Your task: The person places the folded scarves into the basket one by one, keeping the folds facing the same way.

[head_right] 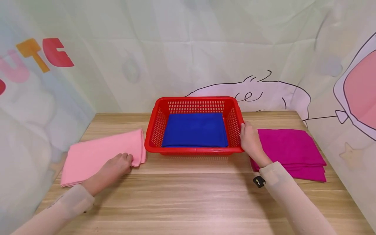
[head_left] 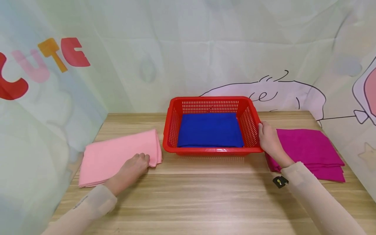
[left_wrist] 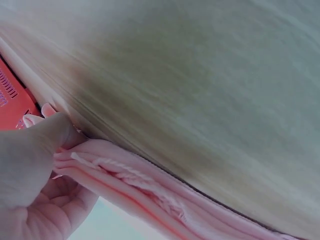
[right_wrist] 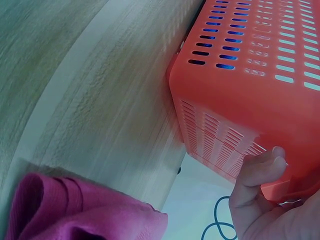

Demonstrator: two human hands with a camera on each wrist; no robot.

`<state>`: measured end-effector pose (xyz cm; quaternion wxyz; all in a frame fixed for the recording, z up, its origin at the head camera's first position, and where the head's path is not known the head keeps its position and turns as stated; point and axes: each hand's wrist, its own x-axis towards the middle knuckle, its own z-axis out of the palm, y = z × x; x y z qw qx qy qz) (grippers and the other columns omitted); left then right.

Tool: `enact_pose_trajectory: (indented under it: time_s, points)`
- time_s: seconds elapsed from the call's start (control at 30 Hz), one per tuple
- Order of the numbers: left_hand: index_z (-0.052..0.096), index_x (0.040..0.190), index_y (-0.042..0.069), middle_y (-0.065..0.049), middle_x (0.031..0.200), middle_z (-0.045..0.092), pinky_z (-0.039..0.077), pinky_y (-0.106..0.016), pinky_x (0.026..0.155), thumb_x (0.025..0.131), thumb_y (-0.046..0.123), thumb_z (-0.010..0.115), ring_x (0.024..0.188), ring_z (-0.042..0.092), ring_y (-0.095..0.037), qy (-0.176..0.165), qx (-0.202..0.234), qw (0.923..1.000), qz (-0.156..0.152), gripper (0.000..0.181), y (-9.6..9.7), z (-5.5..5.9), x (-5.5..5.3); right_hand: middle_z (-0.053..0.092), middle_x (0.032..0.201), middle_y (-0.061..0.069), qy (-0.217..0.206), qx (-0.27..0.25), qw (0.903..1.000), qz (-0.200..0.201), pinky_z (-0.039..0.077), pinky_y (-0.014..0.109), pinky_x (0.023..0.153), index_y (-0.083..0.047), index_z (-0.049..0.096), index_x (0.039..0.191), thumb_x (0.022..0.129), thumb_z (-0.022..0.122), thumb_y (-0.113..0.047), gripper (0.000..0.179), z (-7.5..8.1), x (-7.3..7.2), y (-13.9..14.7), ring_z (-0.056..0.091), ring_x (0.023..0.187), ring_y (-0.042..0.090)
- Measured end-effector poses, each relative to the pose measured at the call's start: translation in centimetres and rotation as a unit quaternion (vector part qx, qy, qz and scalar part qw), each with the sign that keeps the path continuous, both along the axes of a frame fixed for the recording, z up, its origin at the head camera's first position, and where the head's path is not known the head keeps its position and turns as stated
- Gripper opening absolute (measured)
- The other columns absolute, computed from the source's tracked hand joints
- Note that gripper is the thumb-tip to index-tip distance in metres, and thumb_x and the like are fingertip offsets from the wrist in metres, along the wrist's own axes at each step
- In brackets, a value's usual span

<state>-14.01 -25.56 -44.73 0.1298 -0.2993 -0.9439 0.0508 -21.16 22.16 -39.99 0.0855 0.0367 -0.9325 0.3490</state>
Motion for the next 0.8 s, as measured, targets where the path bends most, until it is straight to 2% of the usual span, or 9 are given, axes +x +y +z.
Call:
enact_pose_trajectory:
  time_s: [0.23, 0.5, 0.63, 0.8]
  points:
    - [0.050, 0.074, -0.002, -0.011, 0.063, 0.046, 0.049, -0.033, 0.046, 0.072, -0.012, 0.069, 0.054, 0.048, -0.025, 0.012, -0.010, 0.9998, -0.008, 0.021, 0.0, -0.1, 0.2, 0.060, 0.092, 0.028, 0.002, 0.001, 1.0000, 0.001, 0.053, 0.045, 0.067, 0.020, 0.046, 0.130, 0.110, 0.026, -0.016, 0.046, -0.1, -0.1, 0.0, 0.062, 0.079, 0.035]
    - [0.049, 0.073, -0.001, -0.010, 0.063, 0.045, 0.048, -0.034, 0.045, 0.073, -0.015, 0.065, 0.054, 0.048, -0.025, 0.021, -0.001, 0.9997, -0.014, 0.021, 0.1, -0.4, 0.6, 0.060, 0.093, 0.028, -0.014, -0.002, 0.9999, -0.002, 0.053, 0.043, 0.066, 0.020, 0.042, 0.134, 0.110, 0.024, -0.018, 0.049, 0.0, 0.1, 0.0, 0.062, 0.079, 0.034]
    - [0.048, 0.072, -0.001, -0.010, 0.062, 0.044, 0.047, -0.033, 0.046, 0.071, -0.014, 0.066, 0.054, 0.047, -0.025, 0.031, -0.002, 0.9993, -0.022, 0.022, 0.2, -0.4, 0.9, 0.060, 0.095, 0.028, -0.017, 0.001, 0.9998, -0.003, 0.053, 0.045, 0.069, 0.021, 0.041, 0.135, 0.110, 0.024, -0.019, 0.050, 0.1, 0.1, 0.0, 0.062, 0.081, 0.034]
    - [0.049, 0.073, -0.001, -0.010, 0.062, 0.044, 0.047, -0.032, 0.046, 0.070, -0.015, 0.065, 0.054, 0.047, -0.024, 0.029, -0.005, 0.9993, -0.023, 0.022, 0.2, -0.3, 1.3, 0.060, 0.094, 0.029, -0.010, 0.003, 0.9999, -0.003, 0.053, 0.049, 0.071, 0.021, 0.043, 0.134, 0.110, 0.024, -0.018, 0.049, 0.1, 0.0, 0.0, 0.062, 0.082, 0.036]
